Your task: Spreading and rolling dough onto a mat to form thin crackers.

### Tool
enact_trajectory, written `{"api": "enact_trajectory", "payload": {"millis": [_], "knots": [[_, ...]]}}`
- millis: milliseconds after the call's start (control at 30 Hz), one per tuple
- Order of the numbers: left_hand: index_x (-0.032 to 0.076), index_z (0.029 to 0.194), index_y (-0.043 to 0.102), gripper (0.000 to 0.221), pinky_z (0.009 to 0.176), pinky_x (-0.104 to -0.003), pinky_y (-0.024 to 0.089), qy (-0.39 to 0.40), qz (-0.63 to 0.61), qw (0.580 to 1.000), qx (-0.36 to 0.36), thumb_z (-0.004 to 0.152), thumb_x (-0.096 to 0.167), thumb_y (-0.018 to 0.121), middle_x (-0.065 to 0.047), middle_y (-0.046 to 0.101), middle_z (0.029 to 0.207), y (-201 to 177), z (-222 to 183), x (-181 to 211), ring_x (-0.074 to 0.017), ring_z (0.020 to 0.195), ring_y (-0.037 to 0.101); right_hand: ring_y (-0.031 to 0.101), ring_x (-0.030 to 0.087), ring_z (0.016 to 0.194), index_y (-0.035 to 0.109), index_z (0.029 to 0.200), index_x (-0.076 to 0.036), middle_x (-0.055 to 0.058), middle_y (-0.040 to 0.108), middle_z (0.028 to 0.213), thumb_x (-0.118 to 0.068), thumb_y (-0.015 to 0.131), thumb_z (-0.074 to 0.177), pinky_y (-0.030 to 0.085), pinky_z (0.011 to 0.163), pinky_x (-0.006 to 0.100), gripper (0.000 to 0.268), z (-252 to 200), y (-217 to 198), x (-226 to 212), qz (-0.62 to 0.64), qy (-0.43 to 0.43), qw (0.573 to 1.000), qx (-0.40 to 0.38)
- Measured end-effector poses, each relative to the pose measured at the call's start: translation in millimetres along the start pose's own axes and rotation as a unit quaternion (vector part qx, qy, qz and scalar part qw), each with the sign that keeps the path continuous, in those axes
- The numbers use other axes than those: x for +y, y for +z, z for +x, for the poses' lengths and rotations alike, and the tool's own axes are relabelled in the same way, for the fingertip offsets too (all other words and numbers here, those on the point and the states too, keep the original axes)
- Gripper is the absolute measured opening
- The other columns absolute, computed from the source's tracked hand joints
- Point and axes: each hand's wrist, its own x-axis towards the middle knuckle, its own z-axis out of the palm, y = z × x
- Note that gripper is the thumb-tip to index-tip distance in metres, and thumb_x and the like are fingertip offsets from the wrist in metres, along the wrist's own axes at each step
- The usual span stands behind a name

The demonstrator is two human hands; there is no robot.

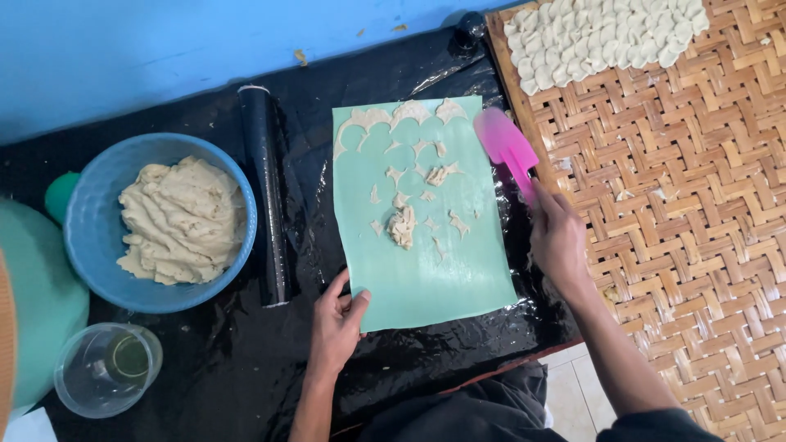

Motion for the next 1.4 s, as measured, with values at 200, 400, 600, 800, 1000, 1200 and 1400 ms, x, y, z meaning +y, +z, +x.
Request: {"api": "enact_trajectory", "payload": {"millis": [200, 400, 600, 800, 1000, 1200, 1400], "knots": [[0.003, 0.146, 0.054, 0.054, 0.042, -0.025, 0.042, 0.016, 0.01, 1.0, -0.017, 0.094, 0.012, 0.064, -0.005, 0.071, 0.068, -3, -2, 0, -0.0044, 0.048, 0.049, 0.065, 0.042, 0.078, 0.066, 0.139, -0.005, 0.024, 0.066, 0.095, 0.005, 0.063, 0.095, 0.052, 0.068, 0.048, 0.045, 38, 34, 0, -0.027, -0.041, 0.999, 0.0], [0.004, 0.147, 0.053, 0.055, 0.041, -0.025, 0.041, 0.004, -0.01, 1.0, -0.013, 0.094, 0.012, 0.064, -0.003, 0.072, 0.069, -2, 0, -2, -0.004, 0.049, 0.048, 0.065, 0.038, 0.071, 0.065, 0.14, -0.011, 0.018, 0.066, 0.092, 0.004, 0.063, 0.09, 0.053, 0.065, 0.047, 0.052, 40, 5, -26, 0.017, -0.132, 0.983, -0.128], [0.004, 0.147, 0.053, 0.055, 0.041, -0.025, 0.042, 0.008, -0.01, 1.0, -0.009, 0.094, 0.013, 0.064, -0.003, 0.072, 0.07, -4, -1, -1, -0.0032, 0.049, 0.048, 0.065, 0.038, 0.073, 0.066, 0.142, -0.01, 0.017, 0.064, 0.092, 0.001, 0.064, 0.1, 0.052, 0.066, 0.047, 0.043, 62, 6, -15, -0.021, -0.103, 0.992, -0.069], [0.003, 0.149, 0.05, 0.057, 0.041, -0.026, 0.041, 0.025, -0.004, 0.999, -0.026, 0.095, 0.015, 0.064, -0.004, 0.071, 0.068, -7, 2, -6, -0.0042, 0.048, 0.048, 0.065, 0.037, 0.075, 0.068, 0.137, -0.006, 0.018, 0.065, 0.09, -0.001, 0.066, 0.095, 0.053, 0.068, 0.046, 0.042, 101, 48, -20, 0.014, -0.178, 0.98, -0.09], [0.003, 0.149, 0.049, 0.059, 0.041, -0.026, 0.043, 0.016, 0.014, 1.0, -0.013, 0.094, 0.015, 0.066, -0.004, 0.07, 0.068, -8, 2, -4, -0.0045, 0.049, 0.049, 0.064, 0.027, 0.058, 0.064, 0.141, -0.014, 0.01, 0.069, 0.089, -0.008, 0.067, 0.092, 0.055, 0.056, 0.039, 0.049, 105, 33, -49, -0.024, -0.274, 0.933, -0.232], [0.002, 0.148, 0.052, 0.057, 0.042, -0.026, 0.044, 0.023, -0.013, 1.0, -0.014, 0.094, 0.015, 0.066, -0.003, 0.071, 0.07, -12, 6, -16, -0.0037, 0.05, 0.051, 0.068, 0.026, 0.07, 0.062, 0.138, -0.01, 0.01, 0.066, 0.091, -0.006, 0.061, 0.096, 0.052, 0.051, 0.039, 0.043, 85, -5, -8, -0.095, -0.305, 0.929, -0.185], [0.004, 0.147, 0.052, 0.056, 0.042, -0.026, 0.046, 0.02, -0.005, 1.0, -0.01, 0.093, 0.013, 0.065, -0.003, 0.074, 0.073, -11, 8, -12, -0.0034, 0.051, 0.053, 0.07, 0.034, 0.083, 0.066, 0.131, -0.008, 0.013, 0.072, 0.108, -0.011, 0.061, 0.104, 0.055, 0.067, 0.044, 0.028, 131, 26, -19, -0.046, -0.252, 0.956, -0.139]]}}
